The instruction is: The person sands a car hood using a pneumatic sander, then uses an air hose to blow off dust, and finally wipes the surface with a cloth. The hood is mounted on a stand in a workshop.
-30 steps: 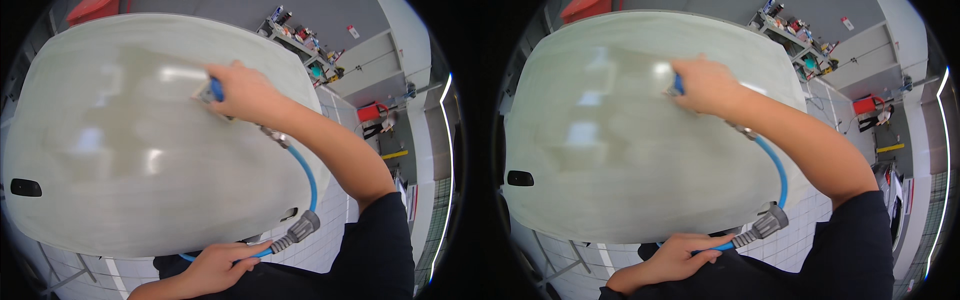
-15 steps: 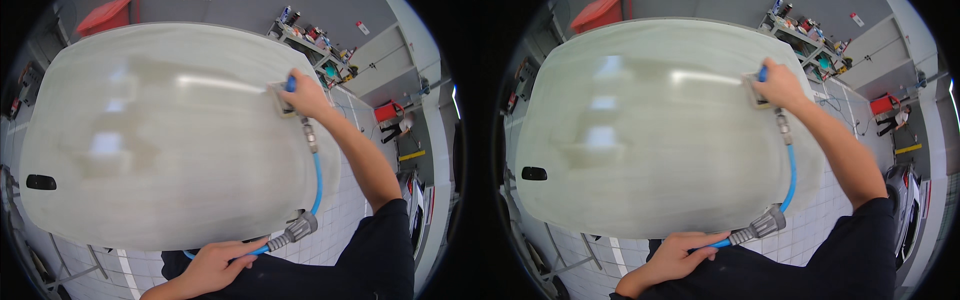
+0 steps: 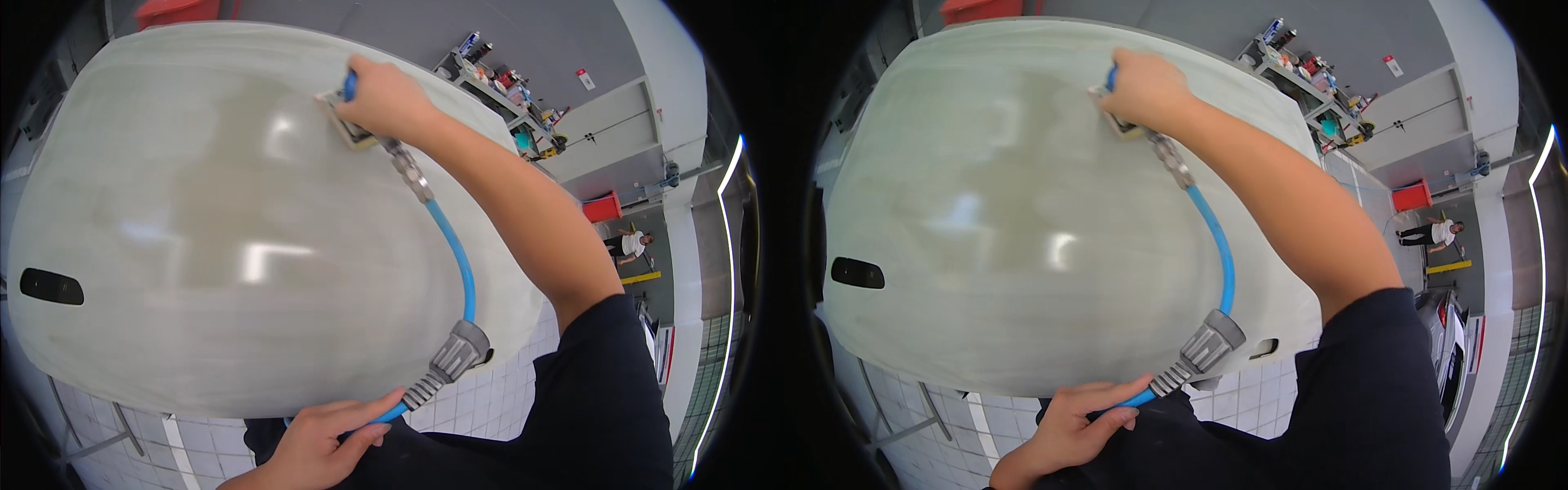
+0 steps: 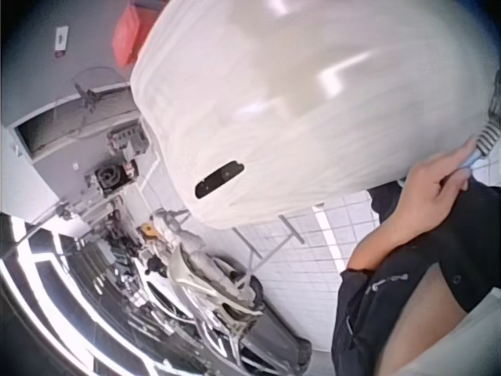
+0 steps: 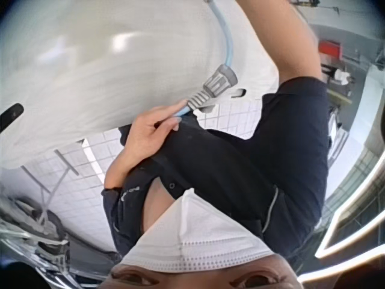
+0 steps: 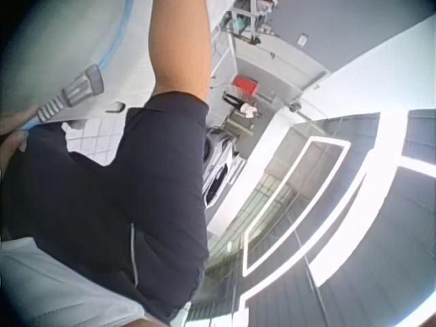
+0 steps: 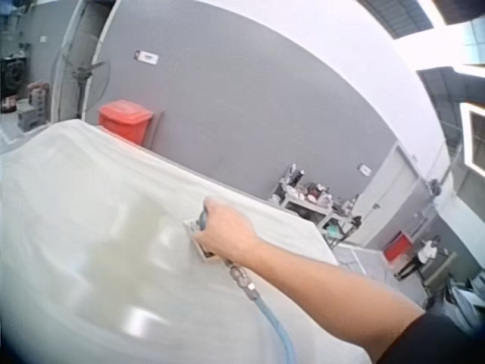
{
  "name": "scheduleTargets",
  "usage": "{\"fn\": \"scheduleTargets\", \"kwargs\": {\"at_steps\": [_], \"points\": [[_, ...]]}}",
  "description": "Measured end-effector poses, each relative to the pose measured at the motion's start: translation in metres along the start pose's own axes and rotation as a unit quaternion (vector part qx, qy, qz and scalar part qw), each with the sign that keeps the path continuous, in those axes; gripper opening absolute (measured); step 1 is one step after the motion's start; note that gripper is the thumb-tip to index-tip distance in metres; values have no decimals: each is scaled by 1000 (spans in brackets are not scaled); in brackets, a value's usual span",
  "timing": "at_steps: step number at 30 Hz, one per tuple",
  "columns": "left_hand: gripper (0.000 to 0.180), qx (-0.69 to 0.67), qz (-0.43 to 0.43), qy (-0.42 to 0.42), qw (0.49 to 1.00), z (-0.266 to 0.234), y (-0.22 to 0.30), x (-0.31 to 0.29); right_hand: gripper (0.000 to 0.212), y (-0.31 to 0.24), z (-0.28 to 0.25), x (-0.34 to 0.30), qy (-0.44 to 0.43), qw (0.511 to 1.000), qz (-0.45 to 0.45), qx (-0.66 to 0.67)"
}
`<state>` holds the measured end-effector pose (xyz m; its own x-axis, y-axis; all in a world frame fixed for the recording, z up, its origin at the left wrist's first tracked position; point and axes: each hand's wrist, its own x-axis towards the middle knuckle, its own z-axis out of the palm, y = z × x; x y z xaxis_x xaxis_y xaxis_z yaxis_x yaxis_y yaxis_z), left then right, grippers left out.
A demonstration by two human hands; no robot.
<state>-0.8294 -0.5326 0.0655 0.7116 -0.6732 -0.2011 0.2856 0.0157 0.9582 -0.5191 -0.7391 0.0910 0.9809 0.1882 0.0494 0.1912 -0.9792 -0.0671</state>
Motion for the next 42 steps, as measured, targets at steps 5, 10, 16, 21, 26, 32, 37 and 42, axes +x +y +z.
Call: {"fn": "scheduleTargets", "kwargs": {"at_steps": [5,10,16,21,26,32,37,42], "points": [[45,23,-19,-86,996,21,1,24,50,104,-3,-54,10,993,117,-3],[46,7,-27,-116,993,66,0,50,53,220,-12,-127,11,972,235,-19],[51,49,42,-87,994,61,-26,12,62,248,-12,-169,53,958,281,0],[49,61,73,-40,995,39,-69,-58,48,95,4,-126,39,991,128,12],[53,-14,58,34,998,24,-33,-123,46,-45,-20,-60,45,999,-9,0],[54,-51,91,106,989,-13,-19,-145,54,-151,-22,44,-4,998,-54,17],[55,-38,82,39,995,-40,-25,-137,49,-185,3,20,49,992,-113,-32],[54,-39,58,-20,997,-59,-14,-154,49,-84,-20,-48,18,999,49,-16]]}}
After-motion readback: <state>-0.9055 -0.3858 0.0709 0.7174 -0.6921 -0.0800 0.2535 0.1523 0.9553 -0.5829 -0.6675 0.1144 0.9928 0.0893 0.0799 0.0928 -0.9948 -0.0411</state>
